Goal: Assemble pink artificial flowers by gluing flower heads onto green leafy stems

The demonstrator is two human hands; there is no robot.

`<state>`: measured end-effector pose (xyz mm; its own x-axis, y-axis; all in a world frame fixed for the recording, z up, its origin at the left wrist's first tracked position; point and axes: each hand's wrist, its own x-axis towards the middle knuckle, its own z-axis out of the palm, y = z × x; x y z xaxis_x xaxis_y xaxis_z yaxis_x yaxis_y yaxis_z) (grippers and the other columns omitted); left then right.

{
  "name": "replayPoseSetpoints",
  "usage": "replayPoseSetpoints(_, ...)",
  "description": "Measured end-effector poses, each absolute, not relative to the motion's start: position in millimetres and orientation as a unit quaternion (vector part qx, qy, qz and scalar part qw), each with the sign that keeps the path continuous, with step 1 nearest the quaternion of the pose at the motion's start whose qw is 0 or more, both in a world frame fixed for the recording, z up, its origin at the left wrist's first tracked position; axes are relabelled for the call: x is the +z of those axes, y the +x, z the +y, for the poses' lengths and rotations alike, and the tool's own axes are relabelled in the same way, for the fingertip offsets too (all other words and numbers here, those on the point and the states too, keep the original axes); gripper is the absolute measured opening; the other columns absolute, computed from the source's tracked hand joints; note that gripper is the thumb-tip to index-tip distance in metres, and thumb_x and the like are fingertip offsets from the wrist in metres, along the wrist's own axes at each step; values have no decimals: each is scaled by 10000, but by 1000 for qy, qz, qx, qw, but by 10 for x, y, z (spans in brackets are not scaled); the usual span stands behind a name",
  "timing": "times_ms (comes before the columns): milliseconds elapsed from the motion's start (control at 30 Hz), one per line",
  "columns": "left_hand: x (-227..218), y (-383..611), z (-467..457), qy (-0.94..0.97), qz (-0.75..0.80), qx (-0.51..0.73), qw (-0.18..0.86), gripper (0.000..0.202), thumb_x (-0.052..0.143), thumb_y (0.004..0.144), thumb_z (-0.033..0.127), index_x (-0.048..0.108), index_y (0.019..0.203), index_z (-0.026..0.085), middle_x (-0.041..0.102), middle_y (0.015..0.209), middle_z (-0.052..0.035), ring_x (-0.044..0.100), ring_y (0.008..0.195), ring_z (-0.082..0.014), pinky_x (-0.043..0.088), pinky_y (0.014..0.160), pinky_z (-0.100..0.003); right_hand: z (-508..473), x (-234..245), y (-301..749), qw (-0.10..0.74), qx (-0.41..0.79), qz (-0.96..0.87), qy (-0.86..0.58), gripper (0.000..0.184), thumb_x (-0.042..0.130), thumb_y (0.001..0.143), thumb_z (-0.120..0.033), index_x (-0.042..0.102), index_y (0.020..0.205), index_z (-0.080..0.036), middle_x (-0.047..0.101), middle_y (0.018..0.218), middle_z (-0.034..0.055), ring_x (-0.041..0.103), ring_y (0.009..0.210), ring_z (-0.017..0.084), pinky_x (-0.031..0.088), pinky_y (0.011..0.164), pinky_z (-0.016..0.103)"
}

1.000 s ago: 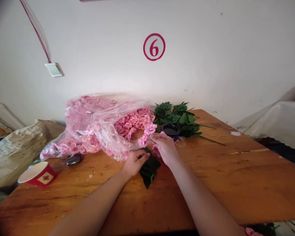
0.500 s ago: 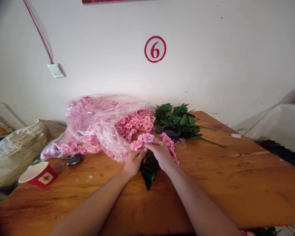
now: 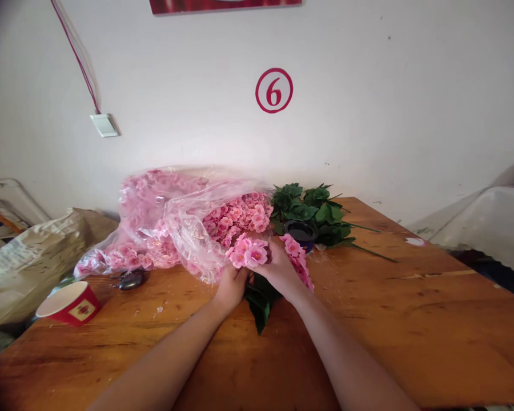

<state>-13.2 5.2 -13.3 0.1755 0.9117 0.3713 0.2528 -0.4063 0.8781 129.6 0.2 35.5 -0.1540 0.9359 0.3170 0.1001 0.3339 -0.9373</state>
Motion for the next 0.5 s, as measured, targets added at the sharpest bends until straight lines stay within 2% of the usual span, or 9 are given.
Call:
replayPoseSetpoints(133,-139,-159,27,728,418,465,281,304,415,877,223,518,595,174,571,605,-23,536,600,-146,410,585,-258,-9,376,1306,464,343,-706,-412,158,657,727,-289,683,854,-199,708,896,45,629,838,229,493,800,354)
replayPoseSetpoints(200,-132,-165,12,747,423,449,246,285,422,876,217,550,625,176,609,653,-38,575,665,-168,440,638,-276,-3,374,1317,458,303,-731,-405,114,647,727,-261,687,824,-215,706,900,45,622,839,228,486,820,368)
replayPoseSetpoints(333,-128,-162,8,772,431,426,192,230,435,873,204,627,748,185,670,758,-64,622,784,-206,479,726,-314,14,361,1336,453,258,-756,-395,138,641,715,-214,691,842,-233,704,932,52,620,863,231,473,849,383)
replayPoseSetpoints(500,-151,-164,36,786,442,402,159,203,453,857,176,655,839,179,700,893,-91,643,880,-228,496,796,-340,-13,326,1312,455,256,-738,-426,223,660,690,-204,678,912,-224,702,880,56,613,796,239,487,763,374)
